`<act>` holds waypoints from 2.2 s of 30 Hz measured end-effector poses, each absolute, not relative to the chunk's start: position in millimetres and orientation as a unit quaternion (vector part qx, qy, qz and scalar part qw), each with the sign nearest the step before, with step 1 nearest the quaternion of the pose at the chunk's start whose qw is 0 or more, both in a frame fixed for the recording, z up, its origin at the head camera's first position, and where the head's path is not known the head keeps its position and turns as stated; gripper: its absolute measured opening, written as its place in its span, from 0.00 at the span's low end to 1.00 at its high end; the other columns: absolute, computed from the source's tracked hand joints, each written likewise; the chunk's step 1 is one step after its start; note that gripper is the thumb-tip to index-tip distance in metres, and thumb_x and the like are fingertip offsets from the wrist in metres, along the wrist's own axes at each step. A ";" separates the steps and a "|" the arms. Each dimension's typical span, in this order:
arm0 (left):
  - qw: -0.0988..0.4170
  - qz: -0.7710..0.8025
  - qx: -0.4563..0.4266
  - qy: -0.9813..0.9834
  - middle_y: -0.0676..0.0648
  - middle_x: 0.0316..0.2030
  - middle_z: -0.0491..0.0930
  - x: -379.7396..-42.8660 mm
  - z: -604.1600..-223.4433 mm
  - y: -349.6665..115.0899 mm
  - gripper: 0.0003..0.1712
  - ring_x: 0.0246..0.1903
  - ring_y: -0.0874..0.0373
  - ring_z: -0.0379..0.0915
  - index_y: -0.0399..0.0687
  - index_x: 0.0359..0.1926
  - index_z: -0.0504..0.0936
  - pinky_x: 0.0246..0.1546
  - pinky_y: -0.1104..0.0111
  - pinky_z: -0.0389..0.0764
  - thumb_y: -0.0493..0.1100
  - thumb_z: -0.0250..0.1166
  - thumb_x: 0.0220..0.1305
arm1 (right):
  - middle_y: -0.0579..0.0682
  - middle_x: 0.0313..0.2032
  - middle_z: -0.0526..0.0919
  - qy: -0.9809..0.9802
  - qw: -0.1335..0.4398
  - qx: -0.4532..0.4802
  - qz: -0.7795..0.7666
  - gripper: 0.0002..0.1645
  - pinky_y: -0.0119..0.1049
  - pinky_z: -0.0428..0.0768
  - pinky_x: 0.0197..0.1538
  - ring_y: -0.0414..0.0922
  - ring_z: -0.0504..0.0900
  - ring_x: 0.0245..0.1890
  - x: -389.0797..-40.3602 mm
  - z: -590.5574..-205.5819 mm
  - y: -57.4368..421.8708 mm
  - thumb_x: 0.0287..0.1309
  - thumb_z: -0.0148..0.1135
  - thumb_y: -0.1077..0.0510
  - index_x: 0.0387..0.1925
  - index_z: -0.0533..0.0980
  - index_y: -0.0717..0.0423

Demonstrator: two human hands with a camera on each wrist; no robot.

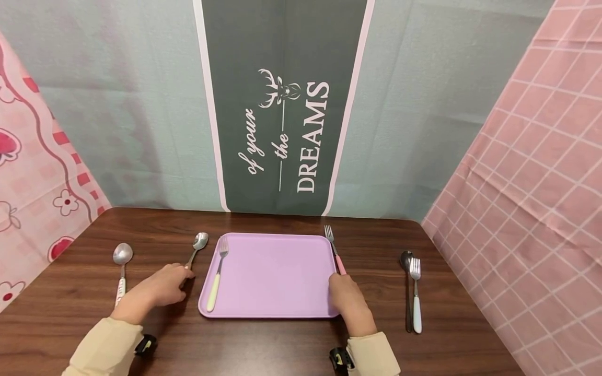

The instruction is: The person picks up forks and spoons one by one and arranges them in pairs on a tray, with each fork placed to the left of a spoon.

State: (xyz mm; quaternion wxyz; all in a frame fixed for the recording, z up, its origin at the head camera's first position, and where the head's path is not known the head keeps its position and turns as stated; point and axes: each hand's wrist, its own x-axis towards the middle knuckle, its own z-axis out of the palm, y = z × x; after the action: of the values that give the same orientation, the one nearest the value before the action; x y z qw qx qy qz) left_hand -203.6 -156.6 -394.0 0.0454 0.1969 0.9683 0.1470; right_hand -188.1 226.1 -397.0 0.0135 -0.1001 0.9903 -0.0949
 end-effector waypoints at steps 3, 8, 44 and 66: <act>0.045 0.152 0.198 0.967 0.35 0.39 0.76 -204.7 -394.3 -157.3 0.17 0.40 0.40 0.72 0.32 0.37 0.80 0.40 0.50 0.73 0.29 0.64 0.39 | 0.54 0.18 0.74 0.990 0.008 -0.101 -0.095 0.08 0.42 0.72 0.24 0.47 0.69 0.19 -188.3 -397.6 226.1 0.41 0.61 0.73 0.19 0.72 0.62; 0.042 0.156 0.204 0.966 0.36 0.36 0.77 -205.6 -395.3 -158.8 0.15 0.38 0.41 0.73 0.32 0.36 0.80 0.38 0.51 0.73 0.27 0.63 0.42 | 0.53 0.17 0.72 0.991 0.011 -0.093 -0.098 0.09 0.41 0.71 0.22 0.47 0.68 0.18 -188.3 -398.9 225.7 0.42 0.61 0.73 0.18 0.71 0.61; 0.014 0.153 0.186 0.970 0.44 0.24 0.70 -202.8 -393.5 -157.4 0.08 0.27 0.50 0.68 0.36 0.28 0.78 0.26 0.57 0.71 0.28 0.63 0.41 | 0.53 0.17 0.73 0.990 0.010 -0.109 -0.085 0.08 0.41 0.72 0.23 0.47 0.68 0.18 -187.3 -396.6 224.8 0.39 0.62 0.73 0.18 0.72 0.62; -0.009 0.167 0.180 0.969 0.43 0.24 0.69 -202.5 -379.3 -155.7 0.05 0.25 0.51 0.66 0.36 0.25 0.77 0.24 0.58 0.71 0.31 0.63 0.42 | 0.51 0.16 0.71 0.990 0.021 -0.098 -0.102 0.10 0.39 0.70 0.22 0.46 0.67 0.18 -186.7 -396.5 224.7 0.38 0.63 0.75 0.18 0.71 0.62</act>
State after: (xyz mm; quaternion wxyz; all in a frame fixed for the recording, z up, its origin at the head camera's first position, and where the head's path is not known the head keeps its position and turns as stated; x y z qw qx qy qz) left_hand -202.5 -155.7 -379.3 -0.0090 0.1805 0.9692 0.1675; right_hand -186.7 224.7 -396.5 0.0211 -0.0984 0.9897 -0.1019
